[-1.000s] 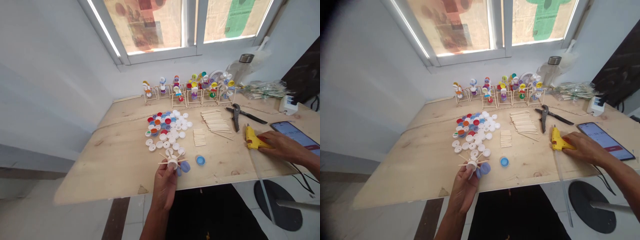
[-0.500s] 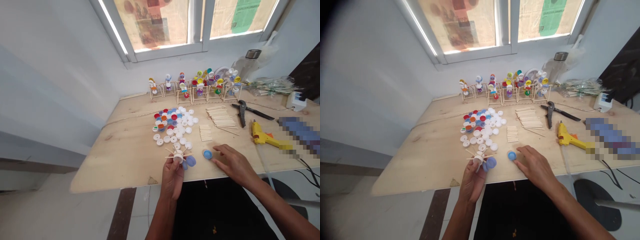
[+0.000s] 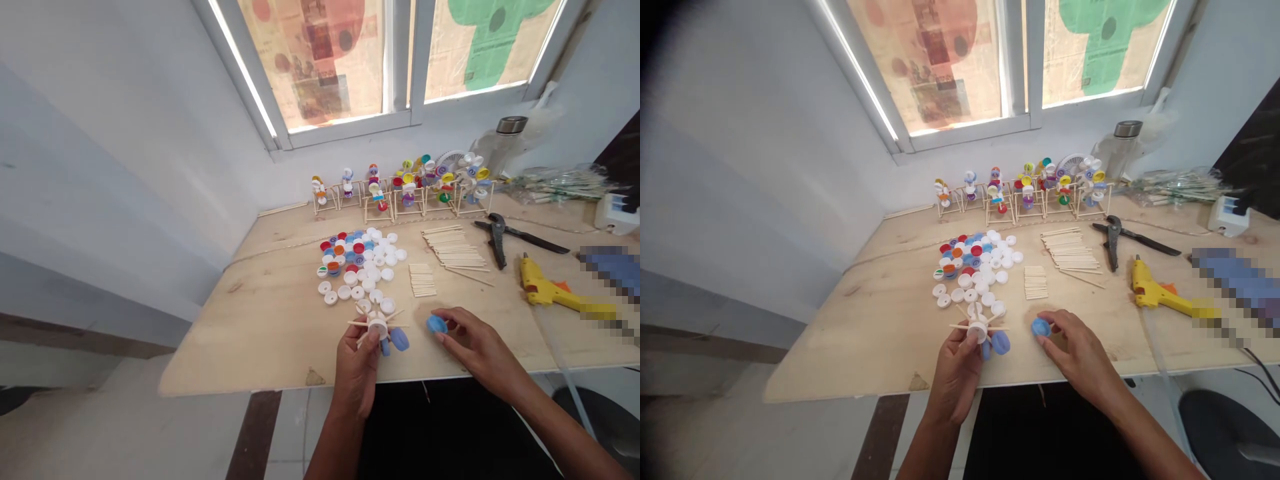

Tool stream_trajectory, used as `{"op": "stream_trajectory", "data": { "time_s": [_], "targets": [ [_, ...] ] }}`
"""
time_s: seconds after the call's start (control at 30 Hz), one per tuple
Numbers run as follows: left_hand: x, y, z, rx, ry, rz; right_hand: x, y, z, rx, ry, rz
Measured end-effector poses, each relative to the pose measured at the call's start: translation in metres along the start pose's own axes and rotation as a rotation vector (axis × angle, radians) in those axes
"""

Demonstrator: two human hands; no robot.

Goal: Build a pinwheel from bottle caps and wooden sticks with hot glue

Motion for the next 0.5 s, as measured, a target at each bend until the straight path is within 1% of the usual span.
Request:
{"op": "stream_trajectory", "data": {
  "time_s": [0.07,0.13,0.23,0.33,0.5],
  "targets": [
    [0.001,-0.001,0.003,-0.015,0.031,-0.004,0.007,-0.002,-0.006,0.004,0.108,0.035],
    [0.002,-0.003,0.009,-0.007,0.054,-0.005,0.013,-0.001,-0.01,0.014,0.186,0.058],
    [0.005,-0.005,0.016,0.018,0.081,-0.017,0.019,0.001,-0.011,0.042,0.293,0.092],
    [0.007,-0.005,0.019,0.006,0.094,-0.029,0.018,0.003,-0.008,0.072,0.403,0.156],
    [0.01,-0.004,0.023,0.01,0.103,-0.042,0.011,-0.001,0.001,0.119,0.582,0.311]
  ]
}}
Point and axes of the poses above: each hand's wrist, its own y-axis towards the middle knuckle, its own z-axis out of the palm, x = y × z, the point moved 7 cm from there along y, towards the middle knuckle, and after that the axes turned 9 degrees about -z, right-handed, at the moved point
